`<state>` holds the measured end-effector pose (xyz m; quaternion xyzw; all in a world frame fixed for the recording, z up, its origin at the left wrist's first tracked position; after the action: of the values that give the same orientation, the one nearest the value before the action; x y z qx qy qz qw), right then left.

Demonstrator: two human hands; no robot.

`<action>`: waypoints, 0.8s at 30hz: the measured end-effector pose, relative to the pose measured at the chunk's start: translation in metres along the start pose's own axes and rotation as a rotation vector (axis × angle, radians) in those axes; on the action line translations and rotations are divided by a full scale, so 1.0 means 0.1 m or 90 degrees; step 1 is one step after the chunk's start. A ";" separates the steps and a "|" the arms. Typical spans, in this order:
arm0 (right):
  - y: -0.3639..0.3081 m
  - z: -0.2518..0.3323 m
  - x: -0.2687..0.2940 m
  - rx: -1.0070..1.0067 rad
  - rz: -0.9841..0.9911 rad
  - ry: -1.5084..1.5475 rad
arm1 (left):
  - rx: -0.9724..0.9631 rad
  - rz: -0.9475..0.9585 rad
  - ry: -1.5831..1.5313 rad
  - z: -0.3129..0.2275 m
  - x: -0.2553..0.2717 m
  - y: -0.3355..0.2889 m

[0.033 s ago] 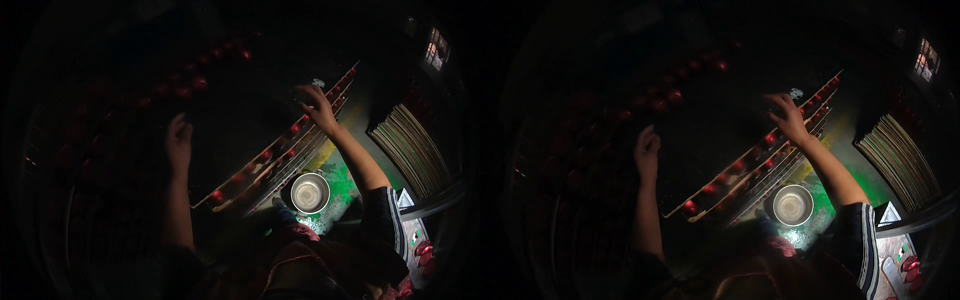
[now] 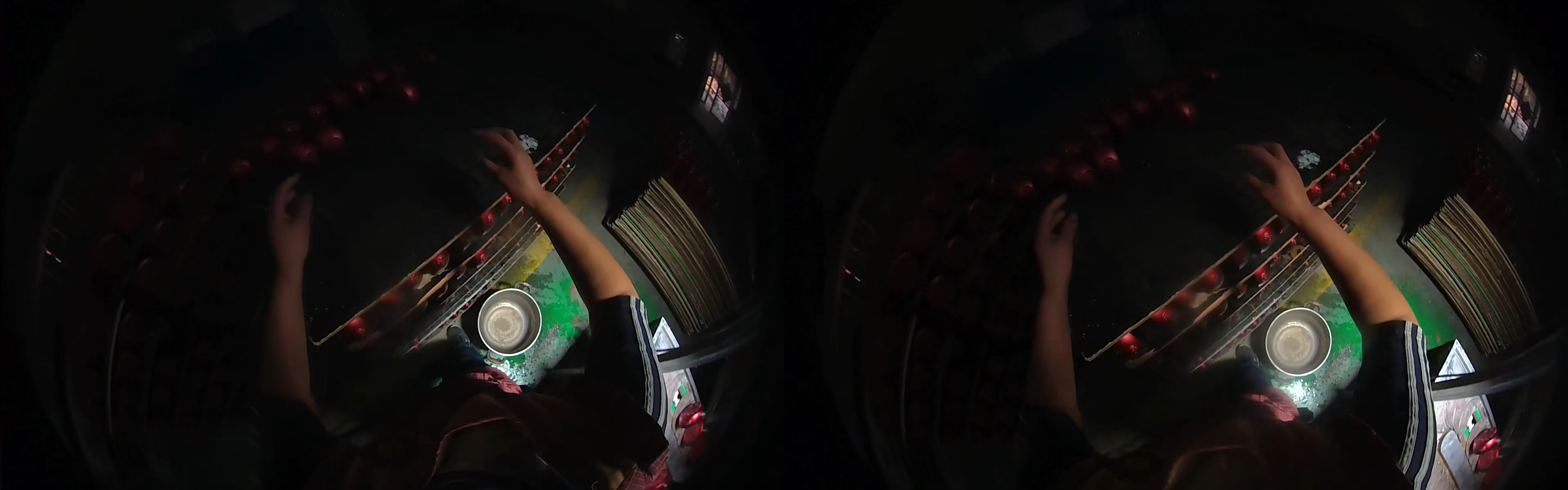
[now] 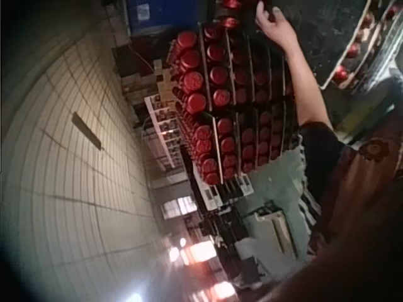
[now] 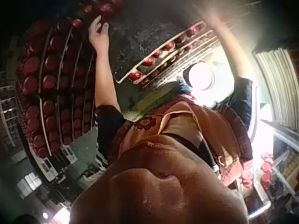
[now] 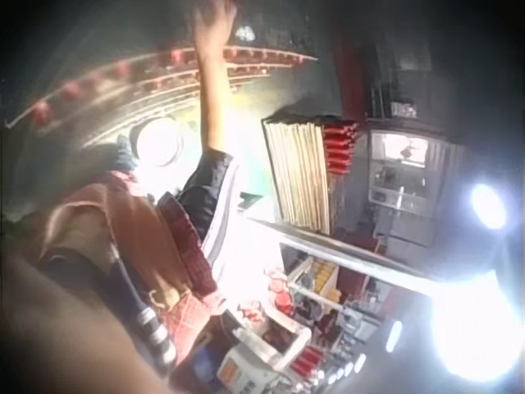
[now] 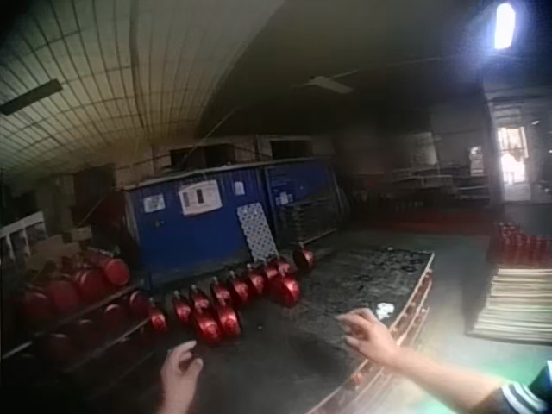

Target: The person repeatedly picks up red cylindrical containers from a rack and places them into a metal tray with circular indentations. The person handles the containers one at a time, moving between the rack and the tray.

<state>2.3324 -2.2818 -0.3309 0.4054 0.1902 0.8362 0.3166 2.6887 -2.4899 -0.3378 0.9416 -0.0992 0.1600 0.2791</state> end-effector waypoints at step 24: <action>2.01 -1.64 -1.71 0.009 -0.071 0.040 | 0.053 -0.172 0.219 1.06 -0.44 0.92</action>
<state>2.2062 -2.5553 -0.4089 0.3699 0.2282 0.8283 0.3535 2.6486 -2.6210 -0.3920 0.9159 0.0836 0.2835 0.2717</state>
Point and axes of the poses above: each hand's wrist, its own y-axis towards the middle knuckle, its own x-axis out of the back of the hand, z = x × y, the point moved 2 cm from there along y, towards the middle knuckle, and after that the axes turned 2 degrees about -z, right-handed, at the moved point
